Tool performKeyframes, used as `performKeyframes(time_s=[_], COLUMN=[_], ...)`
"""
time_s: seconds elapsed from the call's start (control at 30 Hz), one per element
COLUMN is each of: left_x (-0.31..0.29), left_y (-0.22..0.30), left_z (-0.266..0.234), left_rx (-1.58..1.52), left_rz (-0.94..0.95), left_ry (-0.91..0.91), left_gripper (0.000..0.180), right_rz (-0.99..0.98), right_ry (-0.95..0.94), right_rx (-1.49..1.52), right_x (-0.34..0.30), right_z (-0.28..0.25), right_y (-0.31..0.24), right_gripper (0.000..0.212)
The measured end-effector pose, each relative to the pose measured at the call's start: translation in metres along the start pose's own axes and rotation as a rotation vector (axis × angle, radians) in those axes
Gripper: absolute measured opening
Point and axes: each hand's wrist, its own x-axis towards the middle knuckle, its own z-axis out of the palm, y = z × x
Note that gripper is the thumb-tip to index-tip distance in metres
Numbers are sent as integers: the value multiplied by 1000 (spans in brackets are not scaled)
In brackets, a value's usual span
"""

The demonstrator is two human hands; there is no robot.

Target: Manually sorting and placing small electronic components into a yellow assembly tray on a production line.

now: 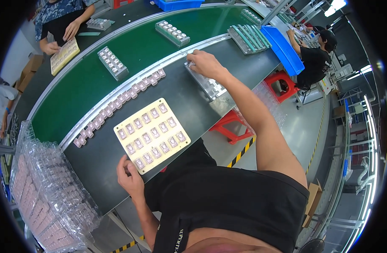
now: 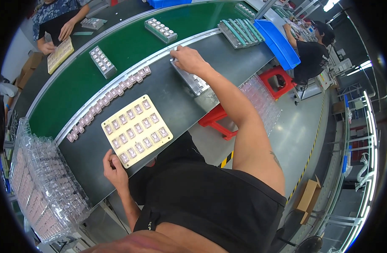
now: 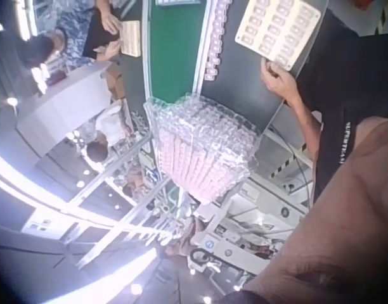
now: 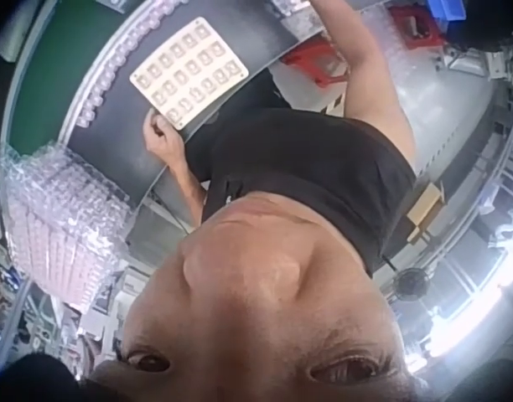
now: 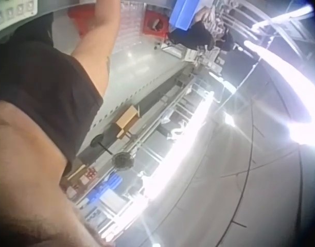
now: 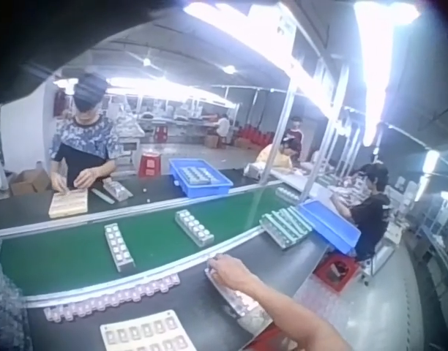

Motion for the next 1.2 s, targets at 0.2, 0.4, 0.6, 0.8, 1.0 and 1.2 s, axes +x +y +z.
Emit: performKeyframes(time_s=[0.2, 0.4, 0.6, 0.8, 1.0, 1.2], left_x=[3, 2, 6, -3, 4, 22], left_y=[3, -6, 2, -4, -2, 33], left_z=[6, 1, -7, -6, -7, -15], left_rx=[-8, -5, -58, -78, -52, -129], left_rz=[-13, -50, 53, 78, 181, 288], left_ry=[-18, 47, 64, 115, 221, 163], left_gripper=[29, 28, 25, 22, 23, 39], right_rz=[-99, -366, -378, -546, -353, -616], right_ry=[-191, -344, -393, -326, -313, -512], right_rx=[48, 47, -43, 63, 462, 585], right_x=[19, 52, 36, 41, 27, -20], right_z=[-14, -9, -29, -28, -56, -65], right_y=[18, 44, 15, -27, -127, -246], right_gripper=[23, 28, 26, 19, 20, 22])
